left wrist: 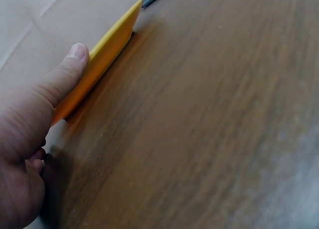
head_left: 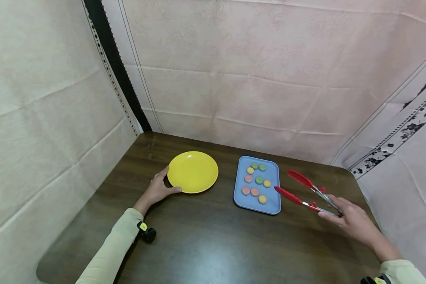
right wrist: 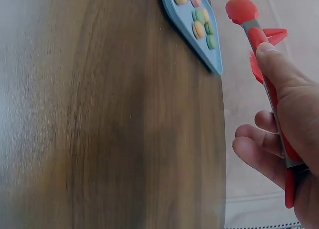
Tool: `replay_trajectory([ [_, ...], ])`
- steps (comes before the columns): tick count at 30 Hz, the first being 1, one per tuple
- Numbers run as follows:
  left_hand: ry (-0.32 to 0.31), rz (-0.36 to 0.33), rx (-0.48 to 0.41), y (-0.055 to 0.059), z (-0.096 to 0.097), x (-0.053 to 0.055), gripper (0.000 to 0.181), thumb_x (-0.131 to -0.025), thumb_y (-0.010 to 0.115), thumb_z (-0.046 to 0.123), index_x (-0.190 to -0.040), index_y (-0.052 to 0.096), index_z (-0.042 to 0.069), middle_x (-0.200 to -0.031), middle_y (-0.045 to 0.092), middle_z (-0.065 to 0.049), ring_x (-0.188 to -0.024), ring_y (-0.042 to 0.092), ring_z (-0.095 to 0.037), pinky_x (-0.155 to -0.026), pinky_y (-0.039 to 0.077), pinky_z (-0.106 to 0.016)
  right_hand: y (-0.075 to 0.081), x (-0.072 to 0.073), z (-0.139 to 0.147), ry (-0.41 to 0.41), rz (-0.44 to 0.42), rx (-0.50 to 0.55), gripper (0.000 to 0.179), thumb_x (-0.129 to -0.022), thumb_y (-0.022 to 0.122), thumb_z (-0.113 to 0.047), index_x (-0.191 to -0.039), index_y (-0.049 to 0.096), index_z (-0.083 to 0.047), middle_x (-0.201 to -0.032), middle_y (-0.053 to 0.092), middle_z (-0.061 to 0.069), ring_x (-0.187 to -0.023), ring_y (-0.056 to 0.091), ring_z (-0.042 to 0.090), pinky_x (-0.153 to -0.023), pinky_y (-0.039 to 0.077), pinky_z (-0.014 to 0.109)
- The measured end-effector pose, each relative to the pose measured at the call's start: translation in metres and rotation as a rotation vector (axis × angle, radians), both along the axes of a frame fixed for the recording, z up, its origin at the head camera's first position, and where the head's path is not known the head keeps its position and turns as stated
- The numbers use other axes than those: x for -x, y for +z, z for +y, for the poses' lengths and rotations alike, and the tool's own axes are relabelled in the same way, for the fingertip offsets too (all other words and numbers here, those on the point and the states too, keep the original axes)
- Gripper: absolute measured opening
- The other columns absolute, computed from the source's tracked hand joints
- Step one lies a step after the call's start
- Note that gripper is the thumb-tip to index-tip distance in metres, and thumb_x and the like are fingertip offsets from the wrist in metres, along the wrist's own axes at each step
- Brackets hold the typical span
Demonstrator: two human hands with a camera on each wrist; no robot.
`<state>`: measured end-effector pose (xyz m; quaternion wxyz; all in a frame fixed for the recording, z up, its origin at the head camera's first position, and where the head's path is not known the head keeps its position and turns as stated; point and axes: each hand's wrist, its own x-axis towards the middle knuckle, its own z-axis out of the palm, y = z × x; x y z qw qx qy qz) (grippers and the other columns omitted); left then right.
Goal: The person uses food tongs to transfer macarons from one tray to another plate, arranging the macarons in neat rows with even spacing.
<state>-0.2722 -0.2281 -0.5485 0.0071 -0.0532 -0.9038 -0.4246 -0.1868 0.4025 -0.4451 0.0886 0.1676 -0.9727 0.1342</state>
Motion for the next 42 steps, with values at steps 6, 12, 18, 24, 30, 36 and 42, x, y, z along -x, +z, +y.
replay_trajectory([
  [6,-0.001,0.002,0.002,0.0,0.001,0.001,0.119,-0.067,0.075,0.064,-0.154,0.015,0.01,-0.158,0.02,-0.008,-0.142,0.017,-0.036,-0.11,0.01,-0.063,-0.002,0.001,-0.011,0.032,-0.024,-0.017,0.072,-0.08,0.074,-0.048,-0.128,0.058,0.003,-0.112,0.064,0.021,-0.091,0.063,0.032,-0.074,0.048,0.056],
  [12,0.006,0.006,0.014,0.001,0.003,0.002,0.122,-0.065,0.074,0.068,-0.154,0.014,0.009,-0.158,0.019,-0.01,-0.142,0.016,-0.037,-0.11,0.01,-0.063,-0.005,0.001,-0.02,0.041,-0.044,-0.035,0.066,-0.077,0.076,-0.049,-0.123,0.064,-0.003,-0.106,0.067,0.017,-0.088,0.063,0.029,-0.071,0.05,0.052],
  [18,0.015,-0.005,0.015,0.001,0.003,0.001,0.123,-0.065,0.073,0.069,-0.154,0.014,0.009,-0.158,0.019,-0.009,-0.143,0.015,-0.036,-0.11,0.012,-0.062,-0.009,0.0,-0.028,0.068,-0.082,-0.038,0.065,-0.079,0.072,-0.052,-0.121,0.065,-0.003,-0.113,0.065,0.022,-0.098,0.064,0.037,-0.076,0.05,0.056],
  [24,0.02,-0.008,0.018,0.001,0.002,0.001,0.123,-0.065,0.073,0.07,-0.154,0.014,0.01,-0.158,0.019,-0.009,-0.142,0.016,-0.036,-0.11,0.014,-0.061,-0.012,0.002,-0.033,0.087,-0.098,-0.052,0.064,-0.08,0.071,-0.053,-0.121,0.066,-0.005,-0.115,0.065,0.021,-0.099,0.065,0.035,-0.076,0.05,0.055],
  [30,0.022,-0.003,0.023,-0.001,0.0,0.0,0.123,-0.064,0.073,0.07,-0.154,0.015,0.009,-0.158,0.02,-0.009,-0.142,0.017,-0.035,-0.11,0.014,-0.061,-0.016,0.005,-0.034,0.093,-0.115,-0.058,0.066,-0.081,0.069,-0.055,-0.121,0.066,-0.001,-0.115,0.065,0.021,-0.1,0.064,0.036,-0.077,0.05,0.055],
  [36,0.016,0.01,0.021,-0.002,0.001,0.0,0.122,-0.065,0.073,0.068,-0.154,0.015,0.008,-0.158,0.02,-0.009,-0.142,0.017,-0.036,-0.11,0.013,-0.062,-0.021,0.007,-0.038,0.086,-0.152,-0.061,0.069,-0.081,0.068,-0.056,-0.121,0.065,0.0,-0.114,0.066,0.021,-0.097,0.065,0.032,-0.076,0.051,0.054],
  [42,0.018,0.003,0.023,-0.001,0.002,0.0,0.121,-0.067,0.074,0.067,-0.154,0.015,0.008,-0.158,0.02,-0.01,-0.142,0.017,-0.036,-0.11,0.015,-0.061,-0.022,0.009,-0.041,0.072,-0.187,-0.078,0.07,-0.081,0.068,-0.055,-0.122,0.064,0.002,-0.112,0.066,0.02,-0.091,0.065,0.027,-0.074,0.052,0.053],
])
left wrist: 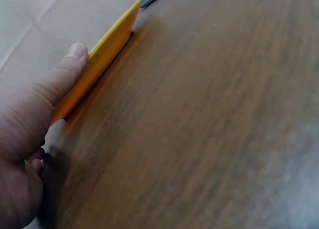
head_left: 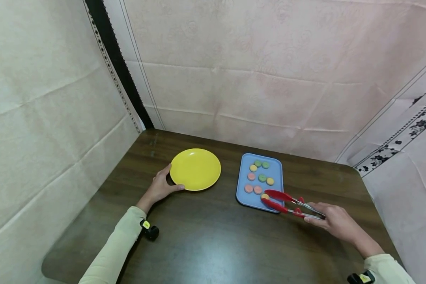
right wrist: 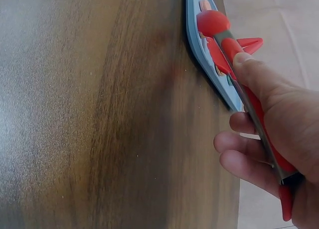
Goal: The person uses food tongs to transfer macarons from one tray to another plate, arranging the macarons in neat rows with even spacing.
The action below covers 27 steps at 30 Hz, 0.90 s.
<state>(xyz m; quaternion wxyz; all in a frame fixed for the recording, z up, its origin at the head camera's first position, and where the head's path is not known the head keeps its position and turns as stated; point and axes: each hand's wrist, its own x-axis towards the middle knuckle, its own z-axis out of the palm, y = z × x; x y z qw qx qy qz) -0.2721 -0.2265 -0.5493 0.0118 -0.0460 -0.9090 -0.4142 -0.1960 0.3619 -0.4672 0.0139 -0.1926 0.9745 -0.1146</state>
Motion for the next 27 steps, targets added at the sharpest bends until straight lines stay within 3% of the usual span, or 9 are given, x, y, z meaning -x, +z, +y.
replay_trajectory([
  [16,0.008,-0.005,-0.007,0.0,-0.001,-0.002,0.12,-0.067,0.074,0.067,-0.154,0.015,0.009,-0.158,0.02,-0.008,-0.142,0.017,-0.036,-0.11,0.016,-0.061,-0.004,0.001,0.001,0.021,0.033,0.017,0.065,-0.083,0.069,-0.051,-0.124,0.063,0.0,-0.112,0.066,0.021,-0.094,0.065,0.03,-0.074,0.052,0.053],
  [23,0.009,-0.003,-0.001,0.0,-0.001,0.001,0.123,-0.065,0.074,0.069,-0.154,0.015,0.008,-0.158,0.019,-0.007,-0.143,0.016,-0.035,-0.11,0.013,-0.062,0.004,0.005,-0.002,0.026,0.083,0.076,0.061,-0.083,0.07,-0.049,-0.123,0.065,-0.004,-0.108,0.068,0.014,-0.081,0.062,0.02,-0.065,0.051,0.042],
  [27,0.005,-0.001,0.002,0.0,0.0,0.001,0.123,-0.064,0.073,0.07,-0.154,0.015,0.008,-0.158,0.02,-0.008,-0.143,0.016,-0.035,-0.11,0.015,-0.061,0.012,0.012,-0.01,0.024,0.094,0.107,0.064,-0.083,0.07,-0.048,-0.125,0.063,-0.001,-0.11,0.067,0.017,-0.081,0.059,0.02,-0.066,0.051,0.043],
])
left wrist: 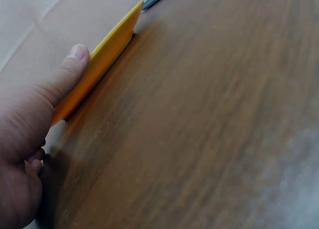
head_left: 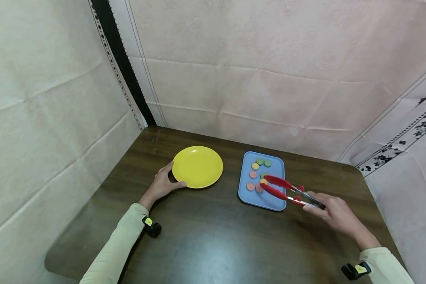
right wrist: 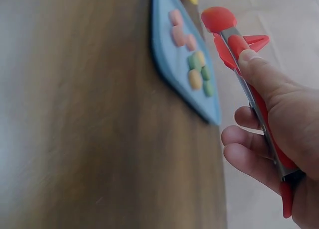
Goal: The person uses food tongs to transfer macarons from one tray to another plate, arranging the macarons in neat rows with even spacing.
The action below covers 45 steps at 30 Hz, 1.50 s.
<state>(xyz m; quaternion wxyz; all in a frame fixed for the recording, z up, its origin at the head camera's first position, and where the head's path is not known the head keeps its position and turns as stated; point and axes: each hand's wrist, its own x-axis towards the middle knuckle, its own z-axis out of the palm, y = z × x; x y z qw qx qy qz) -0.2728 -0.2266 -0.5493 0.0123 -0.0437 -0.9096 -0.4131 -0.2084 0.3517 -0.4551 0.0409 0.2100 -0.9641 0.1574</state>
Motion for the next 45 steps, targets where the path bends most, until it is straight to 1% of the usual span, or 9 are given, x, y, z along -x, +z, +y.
replay_trajectory([
  [2,0.003,0.0,0.002,0.001,0.0,-0.001,0.123,-0.064,0.073,0.07,-0.154,0.016,0.008,-0.158,0.02,-0.008,-0.143,0.017,-0.035,-0.11,0.015,-0.06,0.004,0.006,-0.006,0.013,0.006,0.011,0.065,-0.083,0.07,-0.048,-0.126,0.062,0.0,-0.111,0.067,0.018,-0.082,0.059,0.021,-0.067,0.051,0.043],
  [8,0.0,-0.002,0.005,0.001,0.001,-0.002,0.123,-0.064,0.073,0.07,-0.154,0.016,0.008,-0.157,0.021,-0.008,-0.143,0.017,-0.034,-0.111,0.014,-0.06,0.016,0.025,-0.028,0.073,0.044,0.023,0.065,-0.082,0.07,-0.05,-0.126,0.063,-0.003,-0.106,0.068,0.012,-0.074,0.054,0.016,-0.06,0.044,0.031],
  [12,-0.004,0.002,-0.005,0.001,0.001,0.0,0.122,-0.065,0.074,0.068,-0.154,0.016,0.01,-0.158,0.021,-0.008,-0.143,0.017,-0.034,-0.11,0.019,-0.059,0.024,0.039,-0.043,0.111,0.068,0.022,0.062,-0.083,0.072,-0.044,-0.126,0.062,-0.001,-0.112,0.067,0.017,-0.082,0.06,0.02,-0.068,0.05,0.04],
  [16,-0.003,0.005,0.001,0.0,0.0,0.0,0.122,-0.064,0.075,0.068,-0.154,0.016,0.011,-0.157,0.021,-0.008,-0.142,0.018,-0.034,-0.11,0.021,-0.058,0.029,0.053,-0.059,0.126,0.031,0.02,0.065,-0.084,0.069,-0.048,-0.129,0.06,-0.001,-0.117,0.065,0.019,-0.092,0.063,0.026,-0.078,0.052,0.048],
  [23,-0.002,0.023,0.011,0.001,-0.001,0.0,0.123,-0.063,0.074,0.07,-0.154,0.017,0.01,-0.157,0.022,-0.009,-0.142,0.019,-0.035,-0.11,0.02,-0.058,0.036,0.075,-0.091,0.154,-0.033,0.018,0.076,-0.081,0.063,-0.062,-0.135,0.056,-0.008,-0.124,0.063,0.017,-0.095,0.061,0.025,-0.077,0.051,0.042],
  [29,-0.004,0.035,0.015,0.001,0.0,0.0,0.121,-0.063,0.075,0.068,-0.154,0.018,0.011,-0.156,0.024,-0.009,-0.141,0.021,-0.035,-0.11,0.018,-0.059,0.038,0.095,-0.118,0.207,-0.042,0.012,0.075,-0.083,0.059,-0.063,-0.136,0.055,-0.01,-0.13,0.059,0.014,-0.106,0.062,0.028,-0.086,0.051,0.047],
  [36,-0.01,0.039,0.018,0.001,0.0,0.0,0.12,-0.065,0.075,0.067,-0.154,0.018,0.012,-0.156,0.024,-0.008,-0.141,0.021,-0.035,-0.11,0.018,-0.06,0.036,0.116,-0.148,0.27,-0.037,0.044,0.06,-0.086,0.068,-0.045,-0.133,0.058,-0.009,-0.119,0.066,0.01,-0.093,0.064,0.02,-0.081,0.053,0.042],
  [41,-0.006,0.038,0.025,0.0,0.0,0.0,0.12,-0.065,0.074,0.069,-0.154,0.018,0.011,-0.156,0.024,-0.009,-0.141,0.021,-0.035,-0.11,0.018,-0.059,0.032,0.128,-0.167,0.28,-0.043,0.014,0.057,-0.088,0.066,-0.046,-0.132,0.059,-0.01,-0.12,0.066,0.008,-0.101,0.063,0.021,-0.086,0.051,0.044],
  [45,0.011,0.018,0.033,0.0,0.001,0.0,0.122,-0.063,0.074,0.07,-0.154,0.018,0.01,-0.156,0.024,-0.009,-0.142,0.02,-0.034,-0.11,0.02,-0.058,0.027,0.137,-0.182,0.306,-0.046,0.012,0.054,-0.088,0.066,-0.046,-0.13,0.061,-0.013,-0.114,0.068,0.004,-0.095,0.063,0.019,-0.083,0.051,0.042],
])
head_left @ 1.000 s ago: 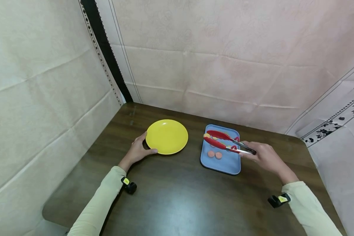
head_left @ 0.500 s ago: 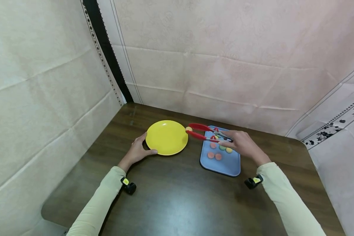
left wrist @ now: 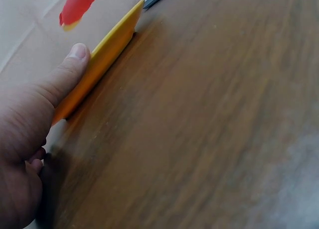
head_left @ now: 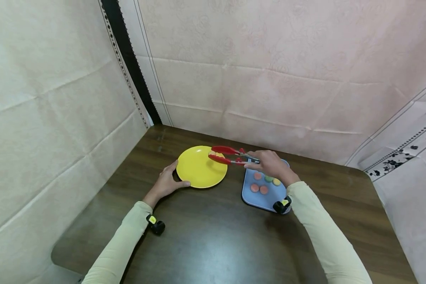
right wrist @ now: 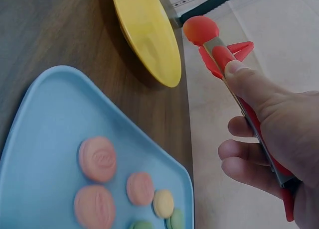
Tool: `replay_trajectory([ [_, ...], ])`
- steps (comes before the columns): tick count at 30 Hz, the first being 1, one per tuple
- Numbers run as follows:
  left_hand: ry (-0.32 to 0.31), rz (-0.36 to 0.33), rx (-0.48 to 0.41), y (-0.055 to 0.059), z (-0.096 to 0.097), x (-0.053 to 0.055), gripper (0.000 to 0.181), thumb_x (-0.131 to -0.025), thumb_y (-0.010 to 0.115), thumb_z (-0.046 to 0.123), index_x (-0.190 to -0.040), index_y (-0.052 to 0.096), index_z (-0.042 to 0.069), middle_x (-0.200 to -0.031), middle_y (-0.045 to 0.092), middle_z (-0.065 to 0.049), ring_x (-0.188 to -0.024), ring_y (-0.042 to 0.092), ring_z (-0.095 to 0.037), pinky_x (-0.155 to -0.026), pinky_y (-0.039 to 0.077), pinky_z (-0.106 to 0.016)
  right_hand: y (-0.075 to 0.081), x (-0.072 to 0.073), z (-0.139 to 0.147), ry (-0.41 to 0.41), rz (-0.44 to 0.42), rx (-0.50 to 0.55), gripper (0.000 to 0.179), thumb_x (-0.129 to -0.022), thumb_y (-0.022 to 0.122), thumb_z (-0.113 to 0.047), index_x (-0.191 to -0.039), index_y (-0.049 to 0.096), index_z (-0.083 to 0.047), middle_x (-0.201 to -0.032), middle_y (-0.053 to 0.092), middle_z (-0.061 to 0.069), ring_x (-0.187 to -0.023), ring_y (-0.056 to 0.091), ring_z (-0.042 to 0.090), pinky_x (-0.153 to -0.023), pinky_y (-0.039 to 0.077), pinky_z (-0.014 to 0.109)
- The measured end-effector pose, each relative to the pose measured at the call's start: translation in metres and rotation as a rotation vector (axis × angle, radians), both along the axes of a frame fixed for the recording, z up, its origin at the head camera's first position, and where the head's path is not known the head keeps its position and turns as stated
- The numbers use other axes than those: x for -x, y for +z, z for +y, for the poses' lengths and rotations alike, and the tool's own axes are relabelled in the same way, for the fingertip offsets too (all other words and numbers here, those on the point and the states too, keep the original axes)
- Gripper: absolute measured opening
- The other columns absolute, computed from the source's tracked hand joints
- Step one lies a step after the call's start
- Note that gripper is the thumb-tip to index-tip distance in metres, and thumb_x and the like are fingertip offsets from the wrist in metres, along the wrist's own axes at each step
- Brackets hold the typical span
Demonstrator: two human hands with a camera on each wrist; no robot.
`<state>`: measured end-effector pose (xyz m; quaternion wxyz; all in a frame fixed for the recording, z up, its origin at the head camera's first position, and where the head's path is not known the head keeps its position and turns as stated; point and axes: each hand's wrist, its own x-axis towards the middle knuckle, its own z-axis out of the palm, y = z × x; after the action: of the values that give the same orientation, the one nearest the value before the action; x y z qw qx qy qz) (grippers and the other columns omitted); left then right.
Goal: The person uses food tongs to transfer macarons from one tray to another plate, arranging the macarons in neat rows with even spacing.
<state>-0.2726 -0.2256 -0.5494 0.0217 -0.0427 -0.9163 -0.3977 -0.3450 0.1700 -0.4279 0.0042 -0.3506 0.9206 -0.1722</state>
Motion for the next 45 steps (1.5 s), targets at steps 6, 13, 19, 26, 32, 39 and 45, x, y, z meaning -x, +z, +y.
replay_trajectory([
  [6,0.001,0.008,-0.009,0.0,-0.002,-0.001,0.119,-0.063,0.075,0.069,-0.154,0.02,0.014,-0.156,0.025,-0.007,-0.141,0.022,-0.033,-0.11,0.021,-0.058,-0.002,0.01,-0.023,0.035,0.0,-0.008,0.052,-0.087,0.065,-0.049,-0.126,0.064,-0.014,-0.1,0.069,-0.004,-0.078,0.059,0.013,-0.074,0.051,0.036],
  [13,-0.009,0.017,-0.023,0.001,-0.001,-0.002,0.116,-0.065,0.076,0.065,-0.154,0.02,0.016,-0.156,0.026,-0.007,-0.14,0.023,-0.035,-0.109,0.022,-0.059,-0.01,0.02,-0.04,0.022,-0.032,-0.021,0.058,-0.086,0.067,-0.05,-0.13,0.061,-0.013,-0.121,0.066,0.005,-0.092,0.064,0.018,-0.084,0.052,0.039],
  [19,0.006,-0.008,-0.017,0.003,0.001,-0.004,0.118,-0.065,0.076,0.065,-0.154,0.019,0.012,-0.156,0.025,-0.008,-0.141,0.021,-0.034,-0.11,0.021,-0.057,-0.019,0.024,-0.054,-0.005,-0.095,-0.029,0.061,-0.086,0.066,-0.049,-0.134,0.057,-0.012,-0.129,0.061,0.006,-0.111,0.061,0.024,-0.093,0.048,0.043],
  [26,0.003,-0.003,-0.012,0.004,0.001,-0.004,0.118,-0.066,0.075,0.065,-0.154,0.018,0.01,-0.156,0.025,-0.01,-0.141,0.021,-0.035,-0.11,0.019,-0.059,-0.026,0.027,-0.065,-0.027,-0.11,-0.037,0.061,-0.087,0.067,-0.045,-0.135,0.056,-0.011,-0.129,0.061,0.008,-0.112,0.06,0.026,-0.093,0.048,0.044],
  [32,0.001,0.01,-0.015,0.002,0.001,-0.004,0.117,-0.066,0.076,0.064,-0.154,0.02,0.011,-0.156,0.026,-0.01,-0.14,0.023,-0.036,-0.11,0.017,-0.06,-0.031,0.031,-0.071,-0.036,-0.117,-0.05,0.061,-0.087,0.066,-0.048,-0.136,0.056,-0.012,-0.132,0.059,0.007,-0.114,0.059,0.025,-0.095,0.047,0.044],
  [39,-0.009,0.027,-0.026,0.001,0.002,-0.005,0.116,-0.067,0.077,0.063,-0.153,0.02,0.01,-0.155,0.027,-0.01,-0.14,0.024,-0.035,-0.11,0.018,-0.06,-0.028,0.03,-0.067,-0.017,-0.086,-0.017,0.063,-0.086,0.067,-0.048,-0.135,0.056,-0.009,-0.131,0.059,0.008,-0.114,0.059,0.026,-0.095,0.047,0.045],
  [45,0.0,0.023,-0.024,0.002,0.001,-0.005,0.118,-0.066,0.076,0.064,-0.153,0.02,0.01,-0.156,0.026,-0.009,-0.14,0.023,-0.034,-0.111,0.018,-0.057,-0.011,0.026,-0.048,0.023,-0.029,0.031,0.063,-0.086,0.067,-0.049,-0.133,0.058,-0.008,-0.129,0.061,0.009,-0.11,0.061,0.026,-0.092,0.048,0.045],
])
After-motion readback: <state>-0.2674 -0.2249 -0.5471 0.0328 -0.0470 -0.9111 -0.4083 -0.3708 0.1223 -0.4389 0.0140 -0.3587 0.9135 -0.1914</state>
